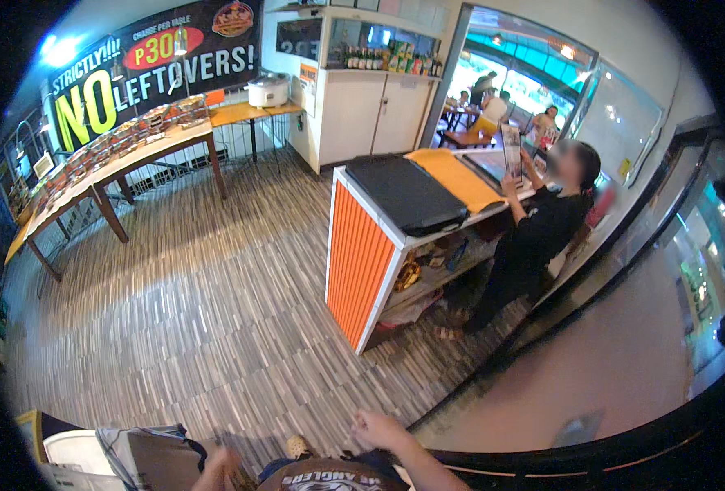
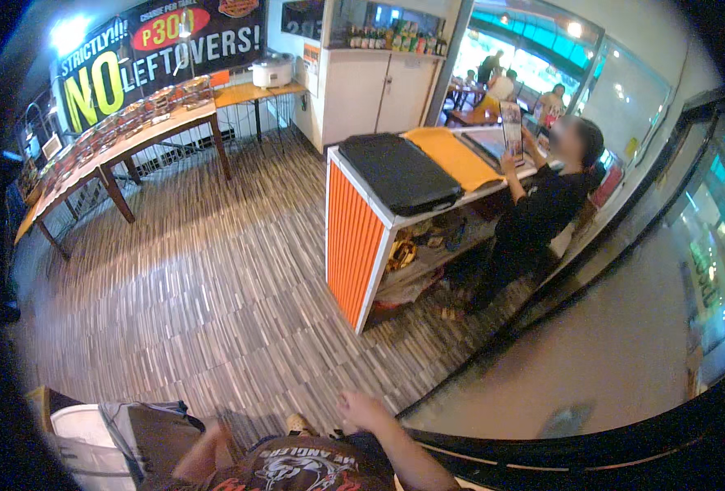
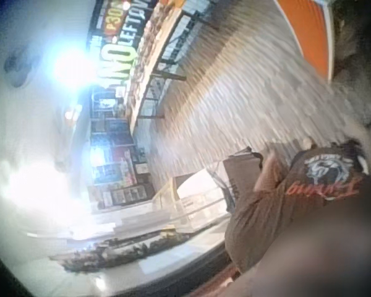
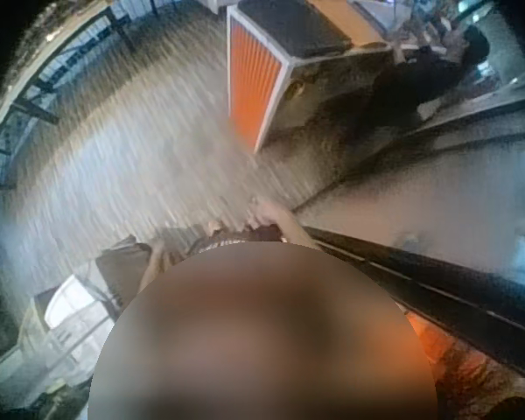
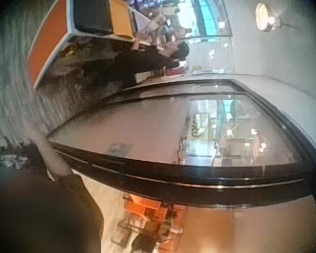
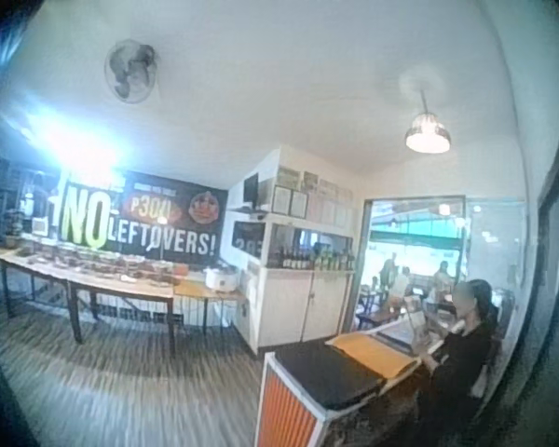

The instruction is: The person retrieves plates, then uses a knife to cut raw meat from a plastic bag into small pieces and places them onto a plate. The person handles the meat with a plastic glove and uses a knife to portion it.

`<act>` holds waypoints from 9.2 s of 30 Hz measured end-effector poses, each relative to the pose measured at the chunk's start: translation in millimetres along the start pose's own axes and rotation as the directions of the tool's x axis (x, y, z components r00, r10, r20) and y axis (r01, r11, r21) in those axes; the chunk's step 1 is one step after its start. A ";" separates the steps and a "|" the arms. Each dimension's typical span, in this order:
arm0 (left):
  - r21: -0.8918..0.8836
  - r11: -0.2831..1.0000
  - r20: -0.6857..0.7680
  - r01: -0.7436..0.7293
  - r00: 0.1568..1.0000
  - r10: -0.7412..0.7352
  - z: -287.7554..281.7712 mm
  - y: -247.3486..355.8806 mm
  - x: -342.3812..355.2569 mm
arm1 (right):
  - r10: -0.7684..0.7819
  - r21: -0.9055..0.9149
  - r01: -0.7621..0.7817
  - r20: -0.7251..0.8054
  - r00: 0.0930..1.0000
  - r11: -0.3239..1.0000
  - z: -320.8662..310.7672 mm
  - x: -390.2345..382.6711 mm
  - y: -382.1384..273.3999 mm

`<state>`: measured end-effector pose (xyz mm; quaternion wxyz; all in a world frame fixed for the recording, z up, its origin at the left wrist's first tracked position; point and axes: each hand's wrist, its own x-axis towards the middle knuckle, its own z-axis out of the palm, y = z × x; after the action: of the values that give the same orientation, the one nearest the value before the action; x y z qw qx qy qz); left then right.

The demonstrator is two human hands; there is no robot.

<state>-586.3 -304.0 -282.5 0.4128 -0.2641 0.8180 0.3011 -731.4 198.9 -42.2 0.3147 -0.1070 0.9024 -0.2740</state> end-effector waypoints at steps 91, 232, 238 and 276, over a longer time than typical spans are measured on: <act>0.723 0.226 -0.512 -0.653 -0.287 0.810 -368.8 859.0 149.0 | 0.899 0.742 -0.581 -0.065 0.434 0.334 53.0 242.9 183.1; -0.048 0.029 0.268 -0.998 -0.041 -0.962 1550.7 -608.7 -1432.6 | 0.237 0.024 0.414 0.790 -0.565 0.910 1152.0 -1607.4 101.3; -0.244 -0.241 0.041 -0.939 0.239 -0.970 1518.1 -791.0 -1449.0 | -0.051 0.128 0.310 0.968 -0.244 0.942 1229.2 -1596.6 28.0; -0.929 0.201 -0.291 -0.309 0.278 -0.915 1278.9 -1648.5 -1407.0 | -0.089 -0.082 0.048 -0.641 0.762 0.995 1373.3 -1398.3 -158.0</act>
<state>1927.3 -256.3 -172.2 -0.2769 -0.7665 0.4356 0.3822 1221.8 -7.0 -136.0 -0.0274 -0.0490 0.9590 -0.2778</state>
